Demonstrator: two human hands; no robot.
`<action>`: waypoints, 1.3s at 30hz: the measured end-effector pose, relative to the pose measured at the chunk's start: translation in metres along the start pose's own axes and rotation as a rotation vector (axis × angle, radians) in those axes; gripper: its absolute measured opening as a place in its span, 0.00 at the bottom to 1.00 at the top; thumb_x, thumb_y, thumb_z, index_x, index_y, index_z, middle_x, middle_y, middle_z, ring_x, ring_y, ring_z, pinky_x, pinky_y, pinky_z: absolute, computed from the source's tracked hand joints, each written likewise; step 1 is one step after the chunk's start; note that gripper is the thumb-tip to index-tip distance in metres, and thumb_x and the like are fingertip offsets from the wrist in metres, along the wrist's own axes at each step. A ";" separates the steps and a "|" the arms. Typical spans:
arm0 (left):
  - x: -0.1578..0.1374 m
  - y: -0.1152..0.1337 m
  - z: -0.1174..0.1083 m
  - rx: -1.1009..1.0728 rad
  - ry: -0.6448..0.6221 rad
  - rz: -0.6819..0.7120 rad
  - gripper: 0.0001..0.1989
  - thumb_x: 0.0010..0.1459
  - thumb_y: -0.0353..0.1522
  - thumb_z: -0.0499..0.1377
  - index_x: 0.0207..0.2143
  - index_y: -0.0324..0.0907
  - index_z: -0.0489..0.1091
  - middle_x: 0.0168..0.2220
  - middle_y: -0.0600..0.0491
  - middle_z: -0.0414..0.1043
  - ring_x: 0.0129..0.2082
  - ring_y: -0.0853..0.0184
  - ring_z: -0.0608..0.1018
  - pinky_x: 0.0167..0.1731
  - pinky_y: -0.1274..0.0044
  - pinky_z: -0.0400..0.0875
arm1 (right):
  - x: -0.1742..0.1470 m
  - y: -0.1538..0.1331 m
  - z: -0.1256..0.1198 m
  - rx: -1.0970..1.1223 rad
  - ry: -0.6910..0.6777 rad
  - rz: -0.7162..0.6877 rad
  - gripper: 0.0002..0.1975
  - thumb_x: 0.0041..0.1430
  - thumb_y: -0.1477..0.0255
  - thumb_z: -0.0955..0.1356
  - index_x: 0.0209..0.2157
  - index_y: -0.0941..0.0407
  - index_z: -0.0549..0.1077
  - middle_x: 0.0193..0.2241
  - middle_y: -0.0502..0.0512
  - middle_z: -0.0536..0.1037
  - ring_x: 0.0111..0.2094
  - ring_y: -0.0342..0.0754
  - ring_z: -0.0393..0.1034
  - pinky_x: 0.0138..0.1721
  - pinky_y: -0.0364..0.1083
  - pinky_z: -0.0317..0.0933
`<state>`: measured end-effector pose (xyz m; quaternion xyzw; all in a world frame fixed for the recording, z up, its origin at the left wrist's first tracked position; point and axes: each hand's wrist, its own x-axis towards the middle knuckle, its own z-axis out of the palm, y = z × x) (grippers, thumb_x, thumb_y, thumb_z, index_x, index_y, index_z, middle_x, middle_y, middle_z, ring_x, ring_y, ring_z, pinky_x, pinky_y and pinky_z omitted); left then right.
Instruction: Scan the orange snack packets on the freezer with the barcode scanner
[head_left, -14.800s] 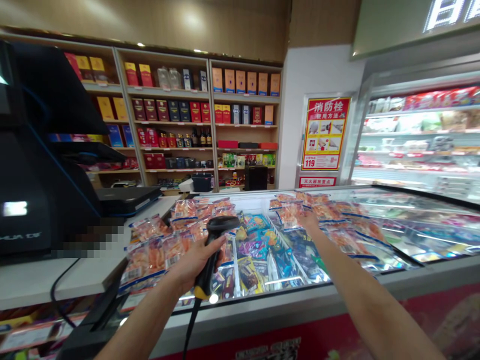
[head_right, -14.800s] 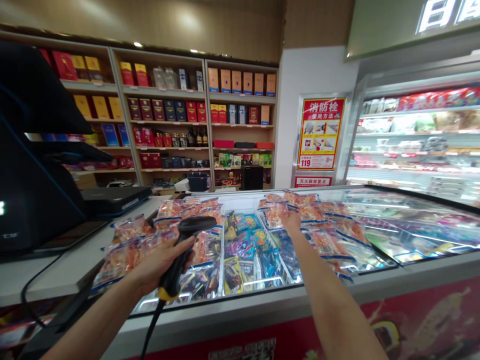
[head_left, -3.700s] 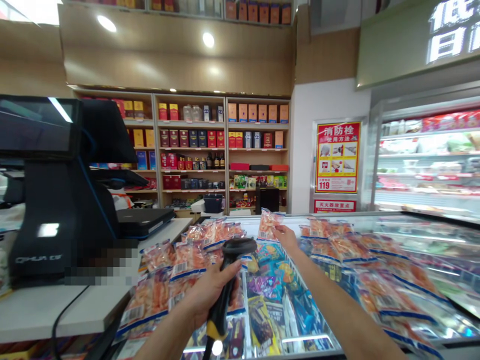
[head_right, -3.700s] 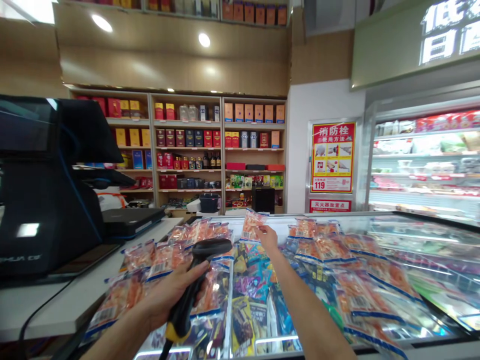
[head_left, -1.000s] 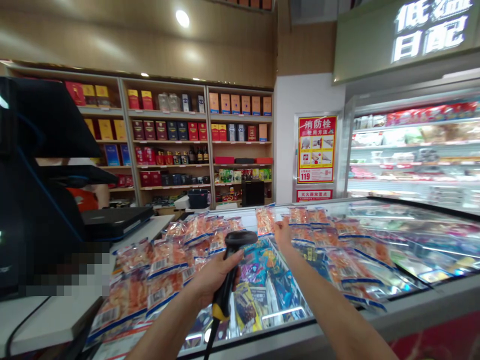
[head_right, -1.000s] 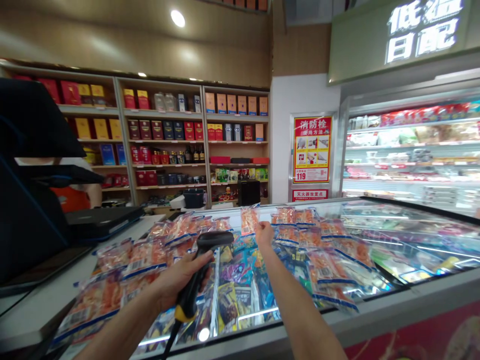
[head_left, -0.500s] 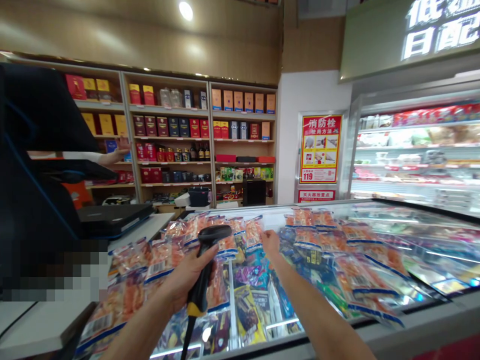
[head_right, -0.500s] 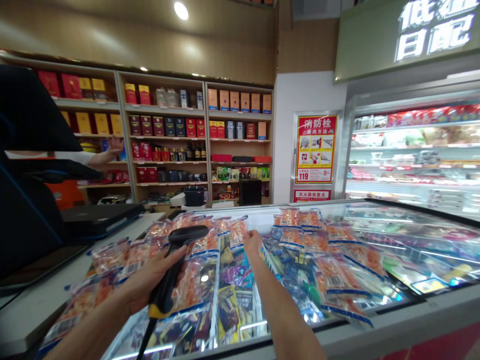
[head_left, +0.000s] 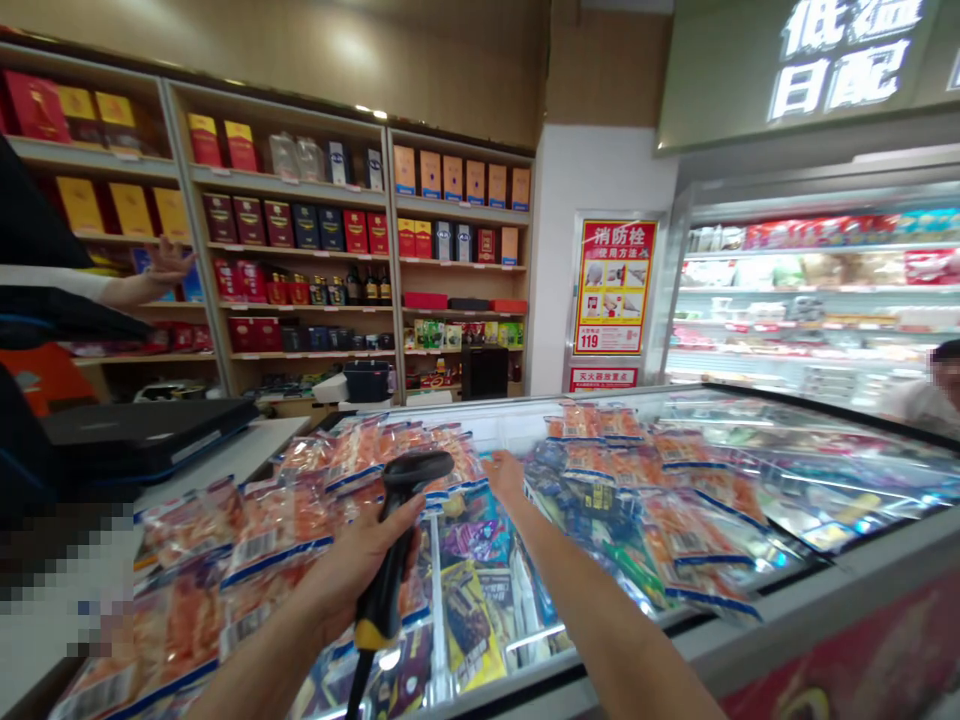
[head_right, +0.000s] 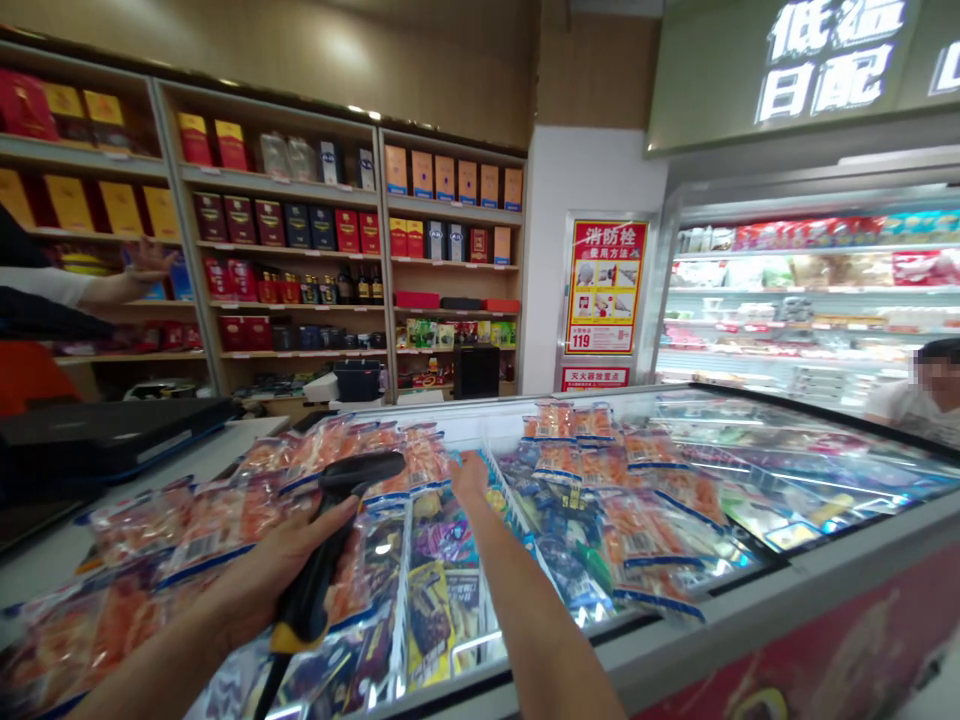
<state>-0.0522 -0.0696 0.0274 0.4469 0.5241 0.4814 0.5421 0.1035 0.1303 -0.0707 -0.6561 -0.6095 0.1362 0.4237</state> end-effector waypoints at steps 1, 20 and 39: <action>-0.001 -0.001 0.004 -0.008 -0.016 -0.009 0.15 0.41 0.42 0.58 0.22 0.39 0.60 0.15 0.58 0.65 0.14 0.76 0.66 0.15 0.83 0.61 | 0.000 0.007 -0.013 -0.010 0.012 -0.011 0.16 0.47 0.69 0.63 0.38 0.62 0.69 0.34 0.58 0.74 0.36 0.47 0.67 0.37 0.42 0.56; -0.031 -0.010 0.066 -0.021 -0.184 -0.009 0.16 0.41 0.42 0.58 0.24 0.39 0.59 0.15 0.59 0.64 0.14 0.77 0.66 0.16 0.84 0.59 | -0.049 0.156 -0.255 -0.476 0.075 0.283 0.26 0.44 0.53 0.59 0.30 0.62 0.73 0.31 0.65 0.73 0.35 0.55 0.67 0.33 0.48 0.57; -0.054 -0.002 0.036 0.021 -0.139 0.027 0.16 0.43 0.43 0.56 0.23 0.40 0.58 0.15 0.59 0.62 0.14 0.77 0.64 0.15 0.83 0.58 | -0.022 0.036 -0.123 0.324 0.418 0.005 0.14 0.44 0.65 0.61 0.29 0.60 0.68 0.27 0.58 0.73 0.28 0.48 0.66 0.31 0.43 0.57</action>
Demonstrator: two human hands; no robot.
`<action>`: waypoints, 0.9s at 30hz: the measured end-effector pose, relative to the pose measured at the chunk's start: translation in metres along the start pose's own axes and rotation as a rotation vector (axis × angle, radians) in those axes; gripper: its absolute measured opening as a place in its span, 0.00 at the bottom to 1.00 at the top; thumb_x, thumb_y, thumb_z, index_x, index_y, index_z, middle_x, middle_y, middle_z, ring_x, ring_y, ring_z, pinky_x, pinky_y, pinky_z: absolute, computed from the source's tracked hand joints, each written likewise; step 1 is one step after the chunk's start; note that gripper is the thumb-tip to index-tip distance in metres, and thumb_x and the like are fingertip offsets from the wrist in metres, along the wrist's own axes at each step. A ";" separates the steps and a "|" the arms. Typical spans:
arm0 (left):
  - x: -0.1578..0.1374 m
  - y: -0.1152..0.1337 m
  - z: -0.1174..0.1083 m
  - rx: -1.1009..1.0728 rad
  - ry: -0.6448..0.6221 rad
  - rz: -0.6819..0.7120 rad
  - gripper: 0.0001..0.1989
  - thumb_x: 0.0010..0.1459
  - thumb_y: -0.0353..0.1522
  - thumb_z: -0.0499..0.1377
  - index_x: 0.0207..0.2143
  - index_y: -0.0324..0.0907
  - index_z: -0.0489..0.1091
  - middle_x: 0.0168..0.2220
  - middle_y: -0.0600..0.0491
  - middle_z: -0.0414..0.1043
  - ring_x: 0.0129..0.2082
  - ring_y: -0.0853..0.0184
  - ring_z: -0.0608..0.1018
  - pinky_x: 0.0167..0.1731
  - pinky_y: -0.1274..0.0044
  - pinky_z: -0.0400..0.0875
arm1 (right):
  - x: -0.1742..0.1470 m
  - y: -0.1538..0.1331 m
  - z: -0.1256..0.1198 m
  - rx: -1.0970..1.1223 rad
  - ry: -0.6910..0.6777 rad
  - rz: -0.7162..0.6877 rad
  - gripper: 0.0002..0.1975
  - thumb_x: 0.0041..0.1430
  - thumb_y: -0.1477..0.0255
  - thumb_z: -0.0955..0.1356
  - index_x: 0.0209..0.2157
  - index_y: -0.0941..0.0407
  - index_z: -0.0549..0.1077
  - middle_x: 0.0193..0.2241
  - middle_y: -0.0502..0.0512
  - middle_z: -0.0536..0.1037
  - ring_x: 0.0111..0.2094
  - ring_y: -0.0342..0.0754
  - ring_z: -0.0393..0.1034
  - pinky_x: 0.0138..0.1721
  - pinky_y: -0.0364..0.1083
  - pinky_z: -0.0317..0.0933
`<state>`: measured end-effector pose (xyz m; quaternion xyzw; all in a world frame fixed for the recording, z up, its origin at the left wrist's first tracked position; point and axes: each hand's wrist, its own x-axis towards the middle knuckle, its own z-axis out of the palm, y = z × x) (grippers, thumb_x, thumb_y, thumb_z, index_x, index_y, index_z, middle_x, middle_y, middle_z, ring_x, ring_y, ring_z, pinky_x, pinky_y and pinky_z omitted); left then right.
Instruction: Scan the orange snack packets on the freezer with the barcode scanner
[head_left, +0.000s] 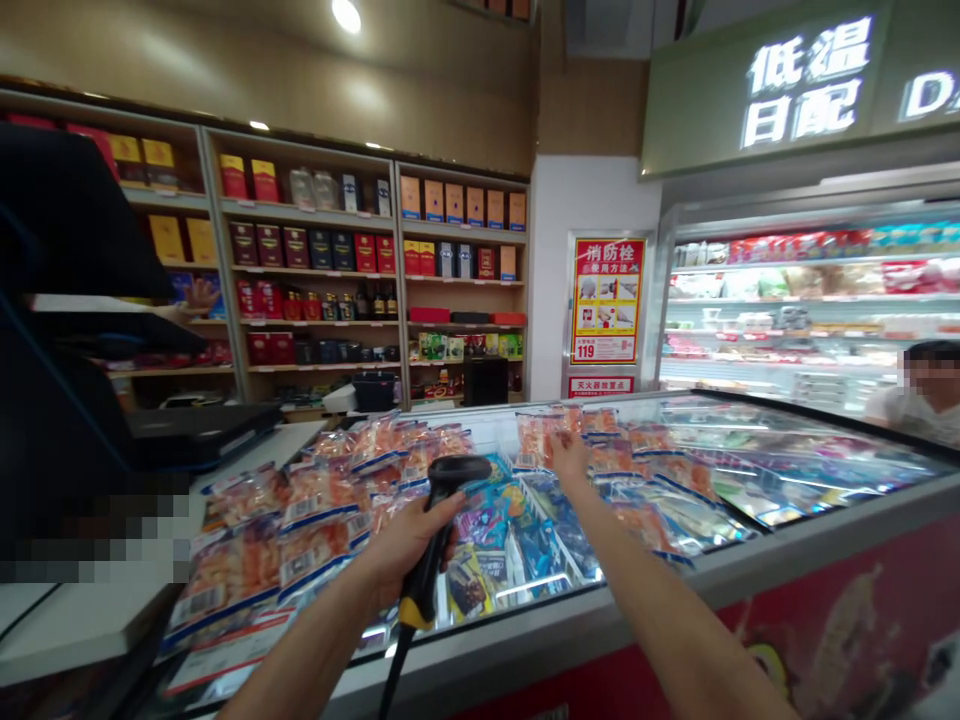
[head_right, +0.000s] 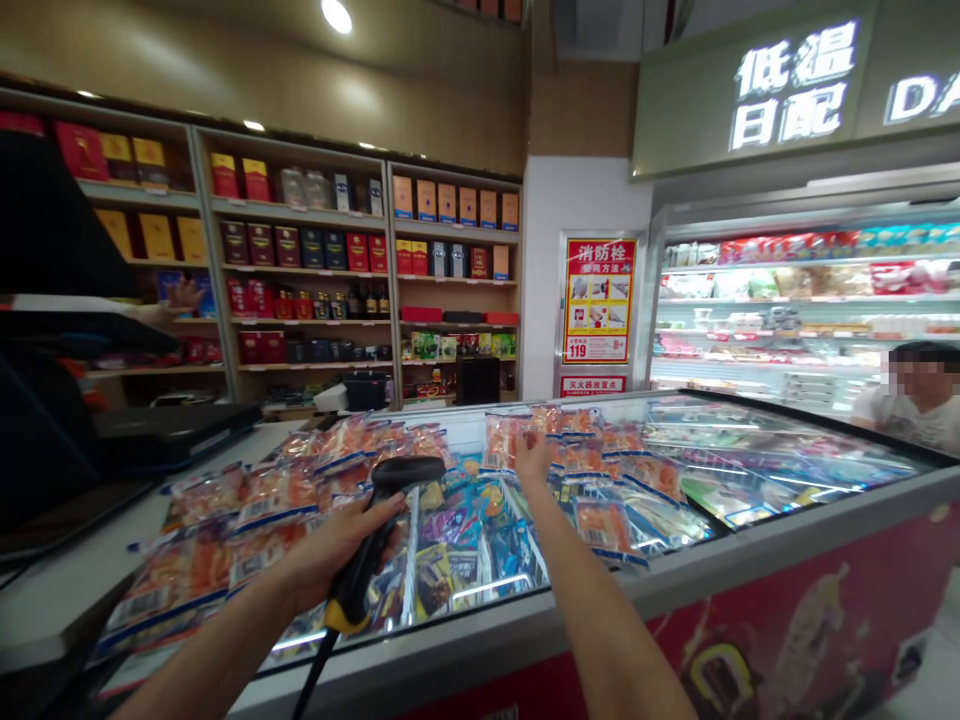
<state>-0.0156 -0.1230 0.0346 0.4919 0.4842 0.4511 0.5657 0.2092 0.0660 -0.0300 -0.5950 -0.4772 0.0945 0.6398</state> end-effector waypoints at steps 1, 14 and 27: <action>-0.001 0.001 -0.001 0.003 0.003 -0.003 0.16 0.43 0.43 0.56 0.22 0.40 0.57 0.15 0.59 0.62 0.14 0.77 0.64 0.15 0.83 0.58 | -0.001 -0.003 0.006 0.003 -0.008 0.000 0.14 0.44 0.65 0.61 0.30 0.60 0.68 0.27 0.58 0.73 0.29 0.48 0.66 0.32 0.43 0.58; -0.004 0.001 -0.026 -0.007 0.061 -0.026 0.16 0.42 0.42 0.58 0.23 0.40 0.57 0.15 0.59 0.63 0.14 0.77 0.65 0.16 0.83 0.59 | -0.008 -0.003 0.031 -0.060 -0.072 0.017 0.10 0.44 0.67 0.61 0.26 0.58 0.67 0.24 0.54 0.73 0.26 0.45 0.66 0.29 0.42 0.57; 0.001 -0.004 -0.059 -0.054 0.196 -0.031 0.16 0.41 0.41 0.59 0.24 0.40 0.58 0.16 0.58 0.64 0.15 0.76 0.66 0.16 0.83 0.61 | -0.080 -0.005 0.112 -0.220 -0.331 -0.033 0.09 0.45 0.67 0.62 0.23 0.58 0.68 0.21 0.52 0.72 0.25 0.45 0.66 0.26 0.41 0.56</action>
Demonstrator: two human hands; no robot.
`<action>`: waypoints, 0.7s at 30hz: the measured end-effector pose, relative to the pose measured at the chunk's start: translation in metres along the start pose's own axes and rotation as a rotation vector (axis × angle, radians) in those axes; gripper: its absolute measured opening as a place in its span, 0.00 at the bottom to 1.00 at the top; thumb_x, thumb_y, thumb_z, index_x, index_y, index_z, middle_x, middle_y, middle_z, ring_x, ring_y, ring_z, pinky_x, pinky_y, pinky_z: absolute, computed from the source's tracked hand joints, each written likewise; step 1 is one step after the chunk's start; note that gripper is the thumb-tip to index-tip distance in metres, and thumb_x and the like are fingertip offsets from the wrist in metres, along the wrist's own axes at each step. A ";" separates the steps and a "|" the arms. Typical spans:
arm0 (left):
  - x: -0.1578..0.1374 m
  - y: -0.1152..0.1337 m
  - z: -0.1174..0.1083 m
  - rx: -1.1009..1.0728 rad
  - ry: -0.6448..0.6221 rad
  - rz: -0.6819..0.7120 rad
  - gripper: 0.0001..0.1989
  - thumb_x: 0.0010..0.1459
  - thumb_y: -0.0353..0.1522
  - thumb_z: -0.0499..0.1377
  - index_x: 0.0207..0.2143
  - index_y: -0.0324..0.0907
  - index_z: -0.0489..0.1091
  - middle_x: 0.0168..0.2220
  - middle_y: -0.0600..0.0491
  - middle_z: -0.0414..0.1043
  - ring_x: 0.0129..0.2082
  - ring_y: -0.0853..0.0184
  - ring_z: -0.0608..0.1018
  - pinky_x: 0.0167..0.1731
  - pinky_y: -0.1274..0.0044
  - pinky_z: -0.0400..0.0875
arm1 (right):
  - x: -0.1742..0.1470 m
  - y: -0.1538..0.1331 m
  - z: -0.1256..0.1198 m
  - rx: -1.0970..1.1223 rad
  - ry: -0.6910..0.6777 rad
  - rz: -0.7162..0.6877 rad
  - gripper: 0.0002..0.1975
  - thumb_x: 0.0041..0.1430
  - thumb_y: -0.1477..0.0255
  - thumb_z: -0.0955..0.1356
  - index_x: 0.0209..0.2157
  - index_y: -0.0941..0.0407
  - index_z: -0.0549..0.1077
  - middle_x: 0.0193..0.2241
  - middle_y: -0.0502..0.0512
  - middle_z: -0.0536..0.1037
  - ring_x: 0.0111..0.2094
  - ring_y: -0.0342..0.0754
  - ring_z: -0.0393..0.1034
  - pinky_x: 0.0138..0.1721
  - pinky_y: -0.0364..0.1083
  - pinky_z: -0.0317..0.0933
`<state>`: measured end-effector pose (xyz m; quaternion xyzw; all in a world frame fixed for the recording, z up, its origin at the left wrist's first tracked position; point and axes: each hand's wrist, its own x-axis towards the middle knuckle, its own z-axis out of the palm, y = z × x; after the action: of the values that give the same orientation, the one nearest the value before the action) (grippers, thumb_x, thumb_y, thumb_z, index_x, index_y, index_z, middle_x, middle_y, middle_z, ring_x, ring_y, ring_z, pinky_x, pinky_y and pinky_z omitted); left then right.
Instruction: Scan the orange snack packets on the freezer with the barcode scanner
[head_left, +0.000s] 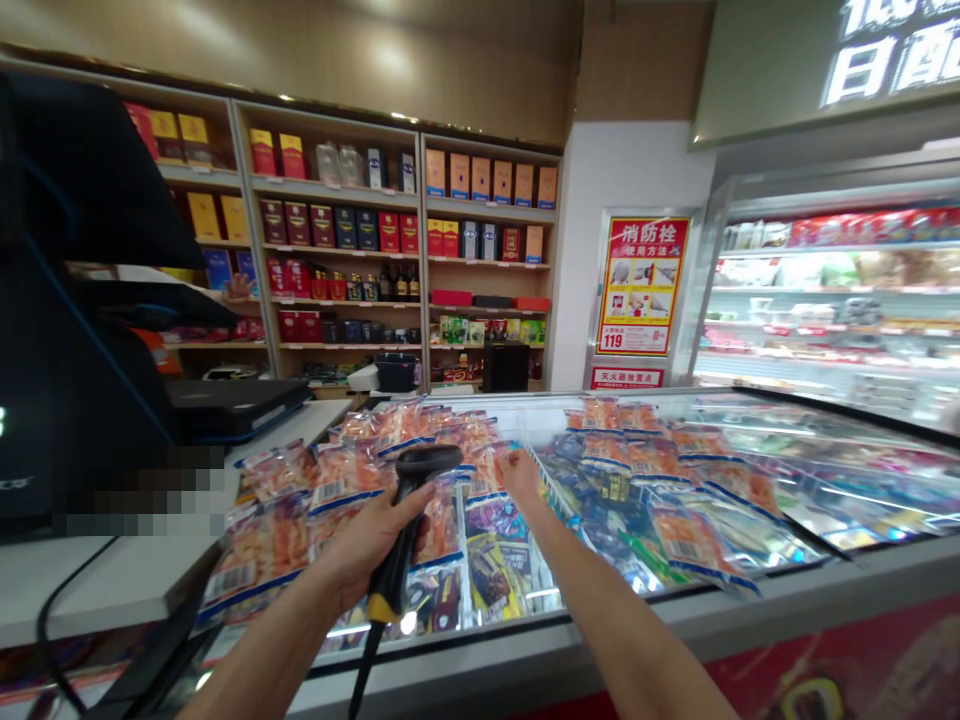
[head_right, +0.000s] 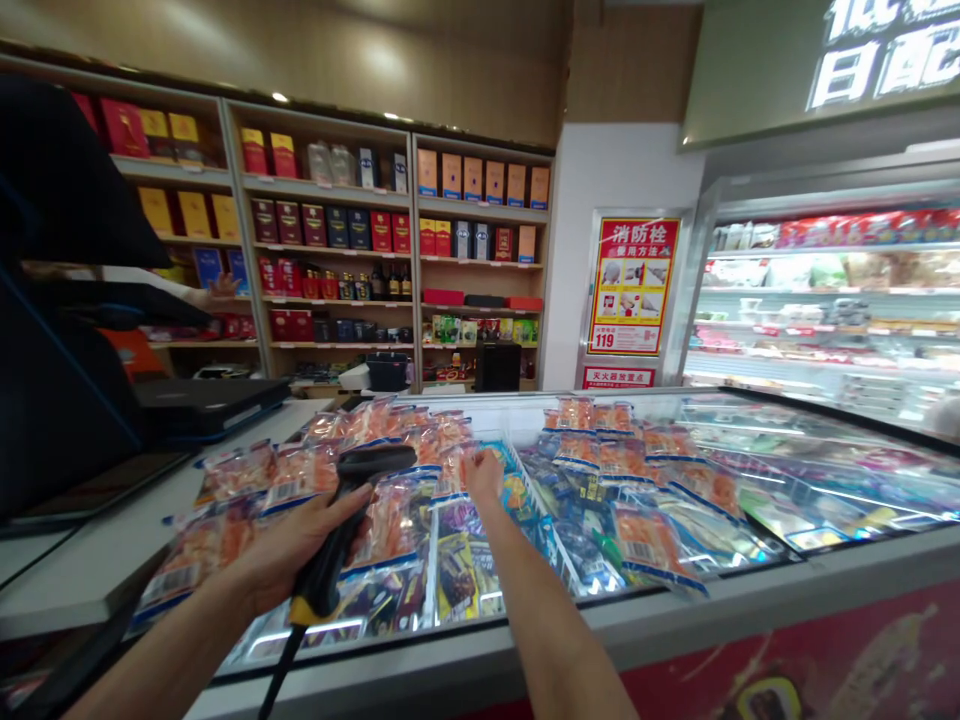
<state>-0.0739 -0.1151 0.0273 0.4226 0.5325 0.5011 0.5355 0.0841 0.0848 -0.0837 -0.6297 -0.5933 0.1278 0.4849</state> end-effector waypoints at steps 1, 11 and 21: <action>0.001 0.000 0.001 -0.003 0.001 -0.003 0.16 0.41 0.41 0.59 0.24 0.40 0.59 0.16 0.58 0.64 0.14 0.76 0.66 0.16 0.83 0.61 | 0.001 -0.001 0.004 -0.007 -0.012 0.002 0.08 0.44 0.67 0.62 0.24 0.58 0.68 0.21 0.52 0.72 0.25 0.45 0.66 0.27 0.42 0.56; 0.005 -0.010 0.038 0.060 -0.164 -0.046 0.15 0.41 0.41 0.58 0.23 0.39 0.61 0.17 0.57 0.66 0.15 0.76 0.67 0.16 0.83 0.61 | 0.011 0.032 -0.081 -0.106 0.009 0.008 0.15 0.48 0.65 0.62 0.36 0.59 0.68 0.33 0.56 0.74 0.35 0.46 0.67 0.36 0.42 0.57; -0.013 -0.018 0.076 0.034 -0.250 -0.080 0.16 0.39 0.41 0.60 0.22 0.41 0.57 0.15 0.59 0.63 0.14 0.75 0.66 0.14 0.81 0.61 | -0.005 0.124 -0.241 -0.560 0.008 0.253 0.24 0.45 0.58 0.62 0.39 0.61 0.69 0.37 0.64 0.72 0.40 0.52 0.66 0.36 0.46 0.57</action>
<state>0.0038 -0.1247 0.0169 0.4691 0.4867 0.4135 0.6100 0.3375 -0.0088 -0.0612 -0.8083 -0.5203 0.0164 0.2752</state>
